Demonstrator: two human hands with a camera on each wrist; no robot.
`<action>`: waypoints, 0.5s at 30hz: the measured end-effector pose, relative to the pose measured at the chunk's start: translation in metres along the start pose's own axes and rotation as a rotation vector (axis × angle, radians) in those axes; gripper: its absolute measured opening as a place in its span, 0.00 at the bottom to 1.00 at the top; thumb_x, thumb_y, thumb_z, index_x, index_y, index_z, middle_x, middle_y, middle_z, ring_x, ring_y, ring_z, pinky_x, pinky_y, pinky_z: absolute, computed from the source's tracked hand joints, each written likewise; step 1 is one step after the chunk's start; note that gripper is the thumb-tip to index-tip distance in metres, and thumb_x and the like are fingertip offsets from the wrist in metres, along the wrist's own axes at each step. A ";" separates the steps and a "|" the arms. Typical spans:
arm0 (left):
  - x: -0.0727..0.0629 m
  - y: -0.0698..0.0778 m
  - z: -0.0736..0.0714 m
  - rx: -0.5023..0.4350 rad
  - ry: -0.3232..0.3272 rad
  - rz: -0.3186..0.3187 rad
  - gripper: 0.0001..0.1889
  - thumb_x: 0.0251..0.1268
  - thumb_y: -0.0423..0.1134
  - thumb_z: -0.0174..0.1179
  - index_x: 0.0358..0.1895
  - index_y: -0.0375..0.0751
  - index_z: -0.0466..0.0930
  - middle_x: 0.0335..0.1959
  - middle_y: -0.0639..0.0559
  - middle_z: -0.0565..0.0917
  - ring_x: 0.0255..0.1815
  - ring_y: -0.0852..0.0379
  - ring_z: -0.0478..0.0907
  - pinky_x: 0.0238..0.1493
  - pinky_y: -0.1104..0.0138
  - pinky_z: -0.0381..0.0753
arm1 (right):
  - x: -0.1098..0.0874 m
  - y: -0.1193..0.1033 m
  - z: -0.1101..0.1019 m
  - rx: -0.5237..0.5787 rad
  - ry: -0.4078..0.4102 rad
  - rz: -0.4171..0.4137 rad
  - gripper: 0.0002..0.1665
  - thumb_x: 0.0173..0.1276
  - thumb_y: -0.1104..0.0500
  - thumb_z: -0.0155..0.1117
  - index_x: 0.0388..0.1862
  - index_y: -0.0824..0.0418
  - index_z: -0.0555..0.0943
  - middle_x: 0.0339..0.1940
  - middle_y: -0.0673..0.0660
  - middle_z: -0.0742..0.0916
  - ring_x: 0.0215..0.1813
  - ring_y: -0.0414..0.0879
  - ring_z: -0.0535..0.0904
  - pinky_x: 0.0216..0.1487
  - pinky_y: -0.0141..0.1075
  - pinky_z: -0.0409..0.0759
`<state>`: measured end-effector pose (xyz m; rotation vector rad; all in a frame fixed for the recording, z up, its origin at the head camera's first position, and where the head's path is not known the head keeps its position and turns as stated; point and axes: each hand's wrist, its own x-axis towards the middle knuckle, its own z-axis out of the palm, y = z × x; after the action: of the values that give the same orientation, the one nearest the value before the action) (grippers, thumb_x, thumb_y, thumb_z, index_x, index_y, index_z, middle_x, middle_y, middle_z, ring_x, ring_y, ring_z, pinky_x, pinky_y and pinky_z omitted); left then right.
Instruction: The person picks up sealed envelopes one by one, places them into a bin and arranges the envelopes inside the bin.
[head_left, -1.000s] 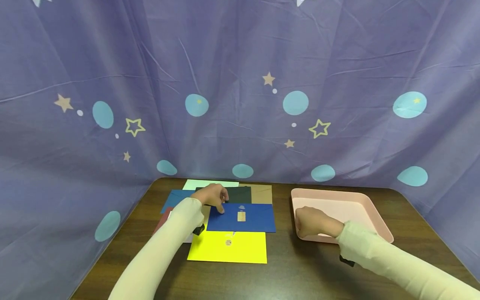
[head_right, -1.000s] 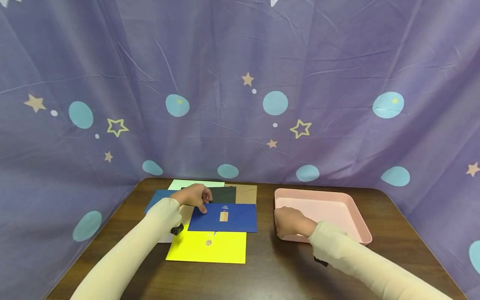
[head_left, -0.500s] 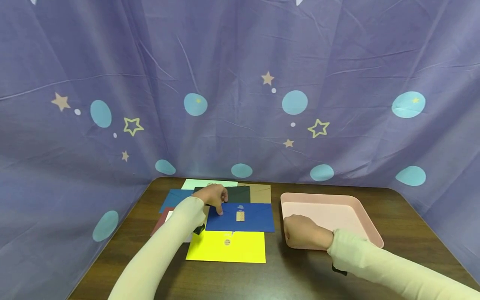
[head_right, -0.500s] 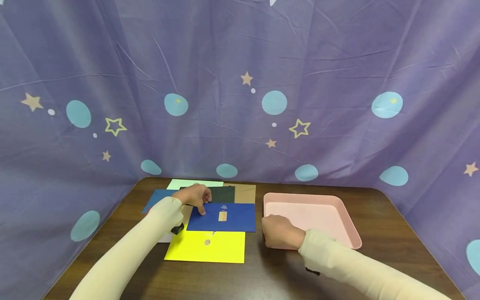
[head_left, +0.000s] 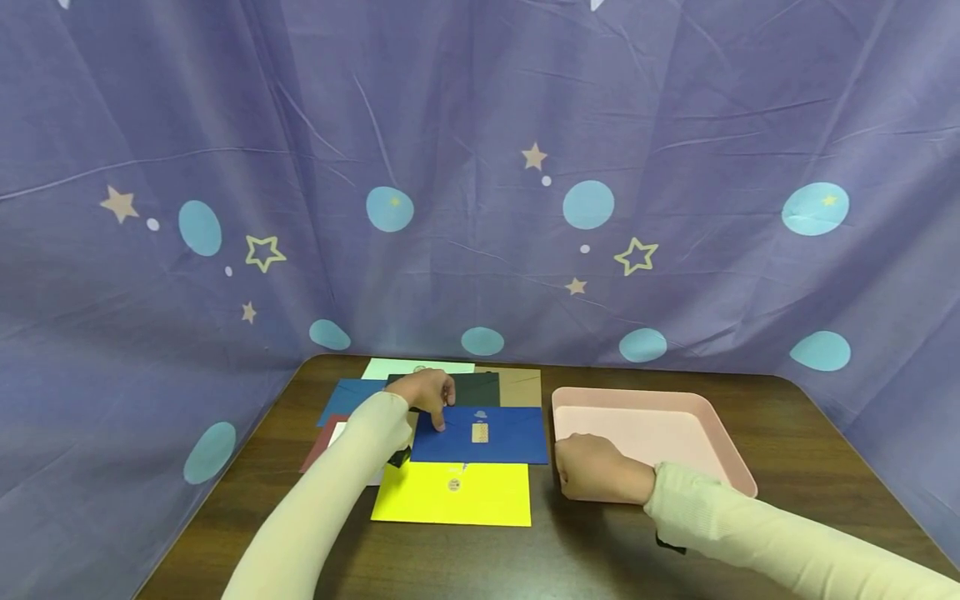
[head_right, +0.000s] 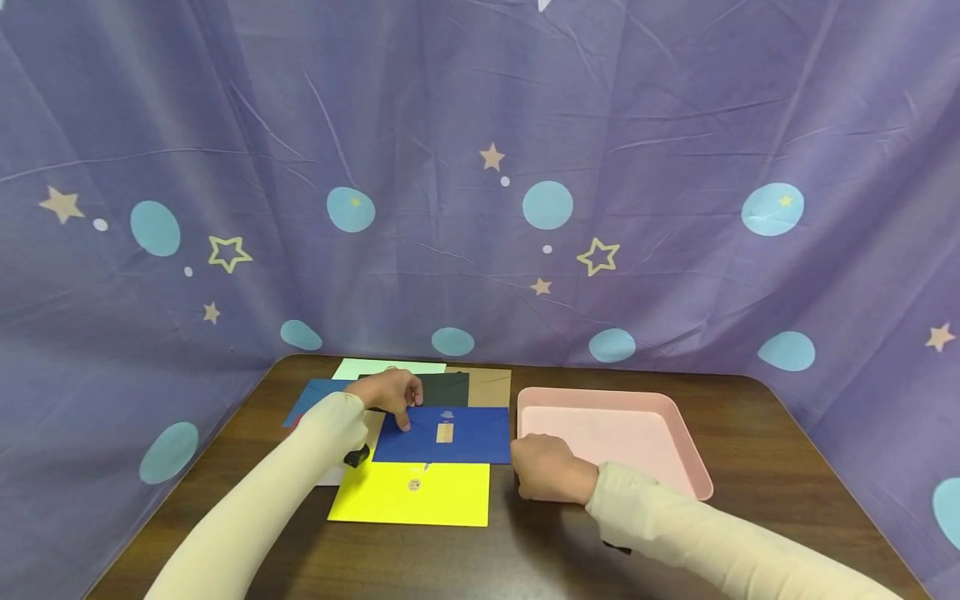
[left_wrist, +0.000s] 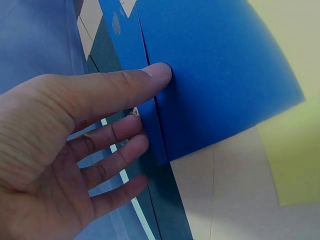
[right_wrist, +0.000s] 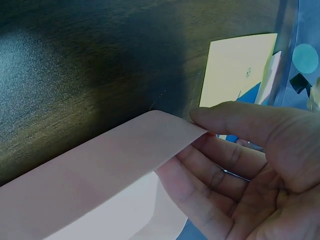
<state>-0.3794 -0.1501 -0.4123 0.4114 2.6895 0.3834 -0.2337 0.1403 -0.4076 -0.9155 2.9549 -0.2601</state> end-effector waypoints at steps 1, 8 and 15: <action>0.001 0.000 0.000 -0.006 0.000 -0.002 0.22 0.46 0.36 0.82 0.45 0.40 0.82 0.37 0.51 0.80 0.38 0.54 0.73 0.40 0.63 0.75 | 0.000 0.000 0.000 0.000 -0.001 0.001 0.29 0.47 0.75 0.60 0.06 0.50 0.57 0.08 0.40 0.55 0.19 0.37 0.52 0.20 0.31 0.47; 0.001 0.001 0.001 -0.038 -0.018 -0.013 0.21 0.47 0.33 0.81 0.45 0.38 0.81 0.37 0.50 0.79 0.36 0.54 0.71 0.37 0.63 0.73 | 0.000 -0.003 -0.006 0.021 -0.038 0.063 0.32 0.53 0.65 0.71 0.04 0.51 0.60 0.07 0.41 0.57 0.18 0.38 0.53 0.21 0.33 0.48; 0.002 0.003 0.003 -0.058 -0.026 -0.034 0.20 0.49 0.31 0.79 0.44 0.38 0.80 0.39 0.49 0.79 0.40 0.51 0.73 0.38 0.62 0.73 | 0.005 0.005 -0.023 0.013 -0.091 0.136 0.21 0.54 0.58 0.76 0.08 0.52 0.76 0.10 0.42 0.74 0.20 0.40 0.65 0.21 0.37 0.64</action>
<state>-0.3793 -0.1462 -0.4147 0.3507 2.6490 0.4425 -0.2429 0.1451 -0.3862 -0.7007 2.9114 -0.2257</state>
